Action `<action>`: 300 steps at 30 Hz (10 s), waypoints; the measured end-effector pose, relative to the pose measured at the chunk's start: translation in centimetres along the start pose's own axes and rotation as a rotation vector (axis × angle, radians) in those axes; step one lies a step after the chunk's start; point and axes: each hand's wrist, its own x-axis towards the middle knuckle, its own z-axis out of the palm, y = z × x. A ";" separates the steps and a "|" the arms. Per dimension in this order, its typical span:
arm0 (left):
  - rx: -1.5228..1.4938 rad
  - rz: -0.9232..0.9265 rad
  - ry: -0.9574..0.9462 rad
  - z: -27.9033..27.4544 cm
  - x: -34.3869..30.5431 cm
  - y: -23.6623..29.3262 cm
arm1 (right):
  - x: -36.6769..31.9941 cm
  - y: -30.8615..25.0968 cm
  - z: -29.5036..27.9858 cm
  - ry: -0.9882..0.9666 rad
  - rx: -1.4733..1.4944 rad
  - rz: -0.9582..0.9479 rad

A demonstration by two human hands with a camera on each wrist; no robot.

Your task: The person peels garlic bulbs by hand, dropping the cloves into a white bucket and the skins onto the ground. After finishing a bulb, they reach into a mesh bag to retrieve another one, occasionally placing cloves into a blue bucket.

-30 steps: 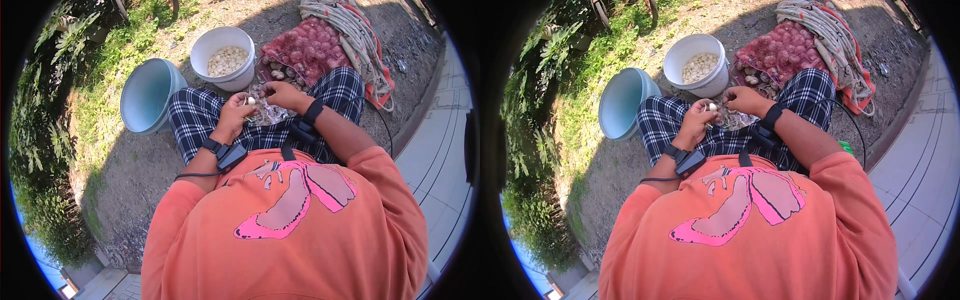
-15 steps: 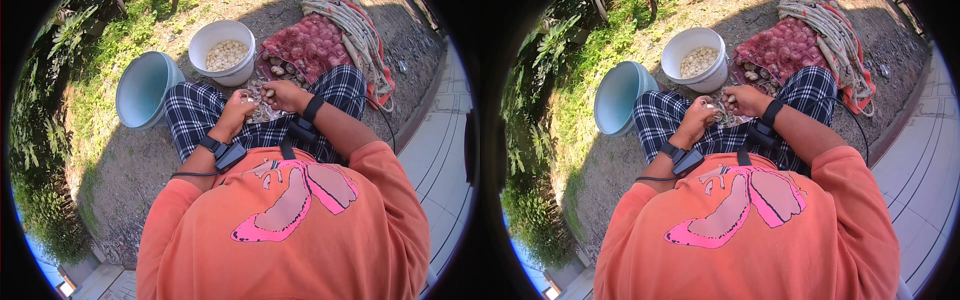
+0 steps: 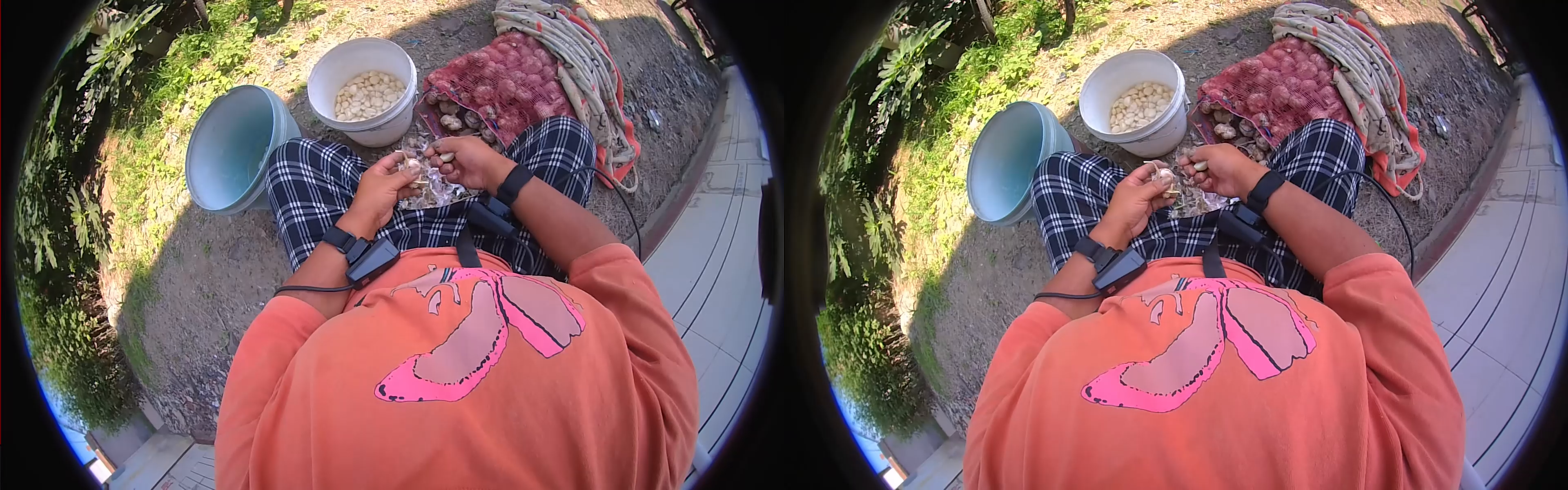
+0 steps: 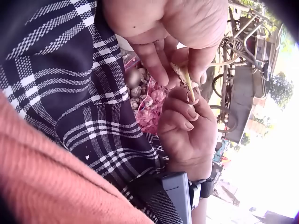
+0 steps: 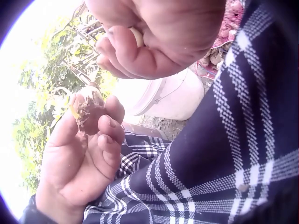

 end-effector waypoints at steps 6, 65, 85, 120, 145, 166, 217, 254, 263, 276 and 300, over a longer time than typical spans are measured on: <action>0.062 -0.049 -0.036 -0.2 0.2 -0.6 | -1.4 -1.1 0.9 0.057 -0.019 -0.084; 0.185 0.000 -0.180 -0.6 0.2 -2.0 | -4.7 -0.2 1.8 0.290 -0.994 -0.368; 0.024 0.215 -0.124 2.8 -2.7 1.3 | 2.9 4.0 1.9 0.203 -0.832 -0.961; 1.142 0.499 0.199 1.7 -2.8 1.7 | -1.8 1.9 2.1 0.020 -1.209 -0.708; 0.579 0.210 -0.024 -1.1 -0.6 -0.9 | -1.6 2.0 1.7 0.116 -1.301 -0.726; 0.797 0.241 0.032 -3.1 1.7 -3.3 | -1.2 2.8 1.2 0.107 -1.164 -0.732; 0.452 0.369 0.038 -1.3 -0.2 -1.5 | -2.0 2.4 2.5 -0.049 -0.539 -0.332; 0.292 0.218 0.026 -1.1 -0.1 -1.5 | 0.0 3.0 1.6 0.171 -0.955 -0.794; 0.305 0.204 -0.021 -0.7 -0.2 -1.3 | 0.0 3.0 1.7 0.202 -0.813 -0.773; 0.227 0.239 -0.060 -0.5 -0.4 -1.4 | -0.8 2.1 2.3 0.157 -0.550 -0.556; 0.171 0.134 -0.042 -0.6 0.1 -1.2 | -0.8 1.8 1.9 0.045 -0.584 -0.664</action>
